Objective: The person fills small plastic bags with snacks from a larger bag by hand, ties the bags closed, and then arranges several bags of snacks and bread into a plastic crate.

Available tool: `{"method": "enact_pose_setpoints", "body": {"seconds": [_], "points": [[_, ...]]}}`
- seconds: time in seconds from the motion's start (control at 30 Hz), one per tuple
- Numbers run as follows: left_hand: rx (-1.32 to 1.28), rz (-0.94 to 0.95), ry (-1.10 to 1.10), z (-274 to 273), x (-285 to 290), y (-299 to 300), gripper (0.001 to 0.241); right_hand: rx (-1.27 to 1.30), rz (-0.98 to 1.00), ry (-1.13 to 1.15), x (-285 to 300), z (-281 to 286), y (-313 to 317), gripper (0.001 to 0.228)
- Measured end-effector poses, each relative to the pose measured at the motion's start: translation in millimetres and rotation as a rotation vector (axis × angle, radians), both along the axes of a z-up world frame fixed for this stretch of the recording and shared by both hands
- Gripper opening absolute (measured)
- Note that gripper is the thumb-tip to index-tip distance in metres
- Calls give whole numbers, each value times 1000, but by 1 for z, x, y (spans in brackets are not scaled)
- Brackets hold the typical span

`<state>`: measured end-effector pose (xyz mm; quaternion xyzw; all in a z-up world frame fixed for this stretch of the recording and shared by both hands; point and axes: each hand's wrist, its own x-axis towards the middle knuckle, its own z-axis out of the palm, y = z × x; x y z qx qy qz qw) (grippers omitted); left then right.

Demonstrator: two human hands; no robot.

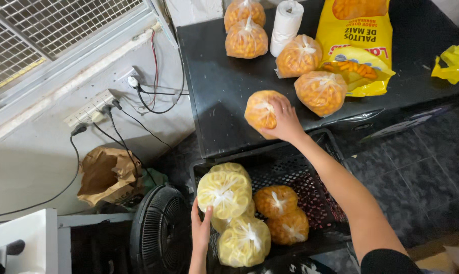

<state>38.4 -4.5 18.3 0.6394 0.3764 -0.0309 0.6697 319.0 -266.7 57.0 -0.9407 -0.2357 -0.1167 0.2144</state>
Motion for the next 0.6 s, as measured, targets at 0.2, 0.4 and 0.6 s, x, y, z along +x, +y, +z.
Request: {"method": "enact_pose_setpoints", "body": {"seconds": [0.2, 0.4, 0.6], "points": [[-8, -62, -3, 3, -4, 2, 72, -29, 90, -7, -54, -15, -22, 93], [33, -62, -169, -19, -5, 5, 63, -105, 344, 69, -101, -30, -48, 77], [64, -62, -125, 21, -2, -6, 65, 24, 535, -180, -118, -65, -51, 70]]}}
